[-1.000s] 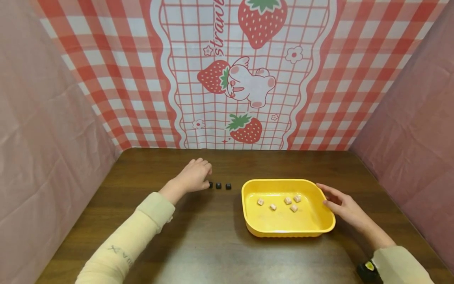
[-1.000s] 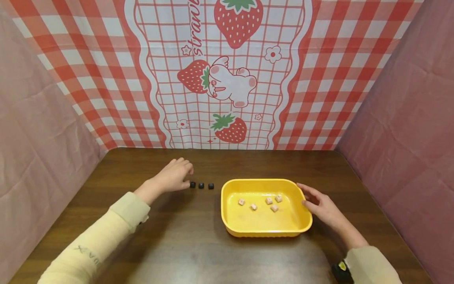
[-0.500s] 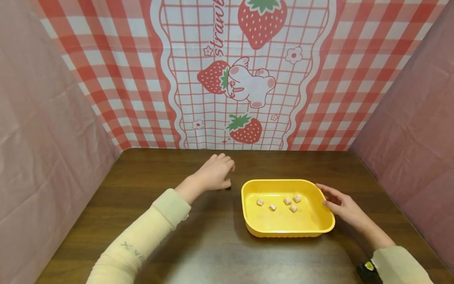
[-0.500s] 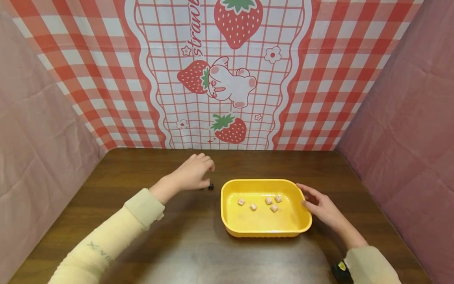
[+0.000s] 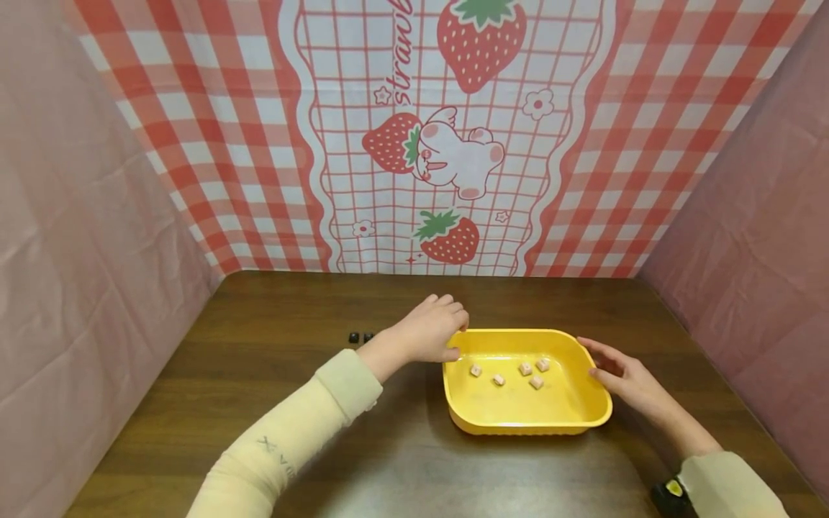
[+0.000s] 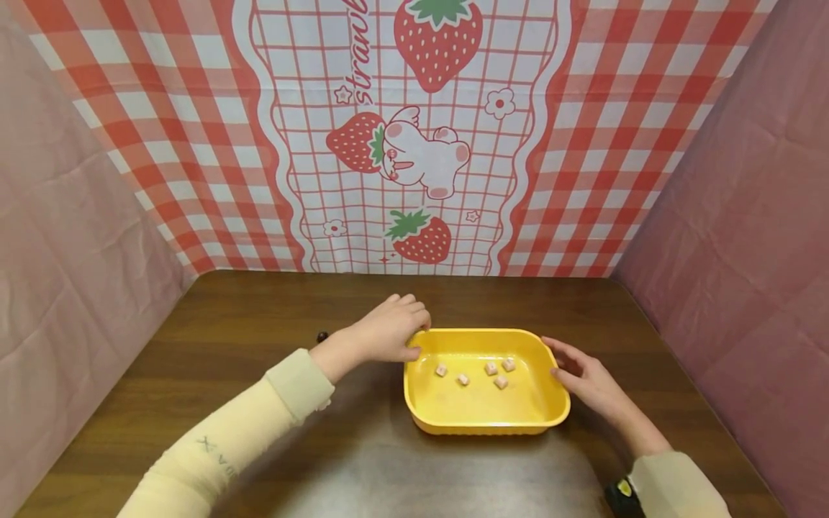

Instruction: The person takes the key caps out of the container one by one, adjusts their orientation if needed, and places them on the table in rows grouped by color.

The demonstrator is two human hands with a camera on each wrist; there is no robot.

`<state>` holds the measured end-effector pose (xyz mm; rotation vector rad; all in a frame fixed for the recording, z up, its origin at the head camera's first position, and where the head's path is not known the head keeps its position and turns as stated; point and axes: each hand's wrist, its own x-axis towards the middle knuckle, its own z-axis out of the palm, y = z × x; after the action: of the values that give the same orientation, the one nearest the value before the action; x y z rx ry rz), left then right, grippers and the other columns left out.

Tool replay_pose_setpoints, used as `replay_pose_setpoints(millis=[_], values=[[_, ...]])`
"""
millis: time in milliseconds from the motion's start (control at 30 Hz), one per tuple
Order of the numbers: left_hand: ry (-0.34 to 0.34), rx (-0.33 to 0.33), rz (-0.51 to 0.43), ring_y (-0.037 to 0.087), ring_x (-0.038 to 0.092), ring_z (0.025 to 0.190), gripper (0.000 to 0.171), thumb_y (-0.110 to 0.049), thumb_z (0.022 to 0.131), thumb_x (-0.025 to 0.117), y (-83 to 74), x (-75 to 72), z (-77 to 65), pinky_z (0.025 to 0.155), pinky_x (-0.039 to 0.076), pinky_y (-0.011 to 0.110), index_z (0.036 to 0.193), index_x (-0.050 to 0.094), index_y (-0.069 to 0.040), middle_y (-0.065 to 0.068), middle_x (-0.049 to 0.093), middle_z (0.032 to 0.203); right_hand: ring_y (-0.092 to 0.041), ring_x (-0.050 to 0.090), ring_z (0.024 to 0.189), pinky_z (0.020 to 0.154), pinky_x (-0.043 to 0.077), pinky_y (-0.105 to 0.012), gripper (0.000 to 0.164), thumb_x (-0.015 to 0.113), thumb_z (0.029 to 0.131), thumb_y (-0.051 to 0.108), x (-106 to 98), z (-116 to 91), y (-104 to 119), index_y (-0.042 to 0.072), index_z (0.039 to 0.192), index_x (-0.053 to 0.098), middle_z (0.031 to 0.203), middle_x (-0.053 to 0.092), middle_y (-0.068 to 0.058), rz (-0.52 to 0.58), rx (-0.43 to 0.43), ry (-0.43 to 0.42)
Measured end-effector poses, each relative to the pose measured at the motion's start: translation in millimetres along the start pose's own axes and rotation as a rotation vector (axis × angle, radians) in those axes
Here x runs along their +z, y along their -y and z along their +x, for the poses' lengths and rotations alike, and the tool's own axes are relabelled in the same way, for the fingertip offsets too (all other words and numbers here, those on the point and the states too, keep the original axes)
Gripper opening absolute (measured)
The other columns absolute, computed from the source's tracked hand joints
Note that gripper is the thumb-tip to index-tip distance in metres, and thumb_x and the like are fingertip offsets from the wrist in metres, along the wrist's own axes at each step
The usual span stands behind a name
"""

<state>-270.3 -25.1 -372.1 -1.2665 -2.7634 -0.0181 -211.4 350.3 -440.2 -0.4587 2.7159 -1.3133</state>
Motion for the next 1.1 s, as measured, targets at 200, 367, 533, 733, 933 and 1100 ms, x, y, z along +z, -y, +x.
replay_pose_setpoints(millis=[200,367,533,733,933,1100], values=[[0.027,0.046,0.019,0.013,0.044,0.093,0.038,-0.042,0.080,0.070,-13.7,12.2,9.1,0.080,0.035,0.029,0.108,0.060,-0.018,-0.006,0.059,0.101,0.014,0.049,0.101,0.078,0.049,-0.018,0.054,0.052,0.096,0.022,-0.2,-0.2,-0.7,0.004,0.144,0.035,0.140,0.041,-0.026,-0.004,-0.005,0.000],[0.051,0.059,0.027,0.012,0.043,0.091,0.039,-0.048,0.082,0.067,-21.9,22.0,14.0,0.078,0.034,0.028,0.107,0.061,-0.018,-0.007,0.058,0.098,0.016,0.047,0.103,0.079,0.048,-0.017,0.055,0.052,0.096,0.022,-0.2,-0.3,0.2,0.004,0.144,0.034,0.141,0.040,-0.026,0.004,-0.002,0.002],[0.075,0.076,0.040,0.012,0.042,0.090,0.031,-0.042,0.084,0.066,-29.6,28.7,19.4,0.077,0.033,0.027,0.105,0.061,-0.020,-0.008,0.058,0.099,0.016,0.048,0.103,0.079,0.048,-0.017,0.055,0.052,0.096,0.021,-0.2,-0.4,0.5,0.003,0.144,0.034,0.141,0.040,-0.027,0.006,-0.003,0.001],[0.141,0.086,0.059,0.011,0.042,0.089,0.022,-0.029,0.085,0.065,-37.2,37.7,25.7,0.078,0.034,0.026,0.104,0.060,-0.020,-0.009,0.058,0.098,0.013,0.050,0.101,0.078,0.050,-0.018,0.054,0.053,0.096,0.021,0.5,0.2,0.8,0.004,0.144,0.034,0.140,0.040,-0.027,0.011,-0.008,0.000],[0.175,0.068,0.132,0.012,0.048,0.100,0.033,-0.027,0.085,0.066,-44.5,44.6,32.1,0.086,0.037,0.026,0.115,0.061,-0.017,-0.005,0.061,0.112,0.015,0.048,0.103,0.078,0.049,-0.017,0.054,0.053,0.095,0.018,0.1,-0.4,3.7,0.003,0.144,0.035,0.140,0.040,-0.028,0.019,-0.030,-0.002],[0.223,0.046,0.162,0.015,0.050,0.112,0.032,-0.025,0.085,0.065,-49.8,47.1,36.0,0.097,0.037,0.029,0.116,0.061,-0.017,-0.004,0.061,0.117,0.015,0.049,0.102,0.077,0.049,-0.017,0.054,0.053,0.095,0.018,0.1,-0.8,3.2,0.002,0.143,0.035,0.139,0.041,-0.029,0.014,-0.030,-0.005]])
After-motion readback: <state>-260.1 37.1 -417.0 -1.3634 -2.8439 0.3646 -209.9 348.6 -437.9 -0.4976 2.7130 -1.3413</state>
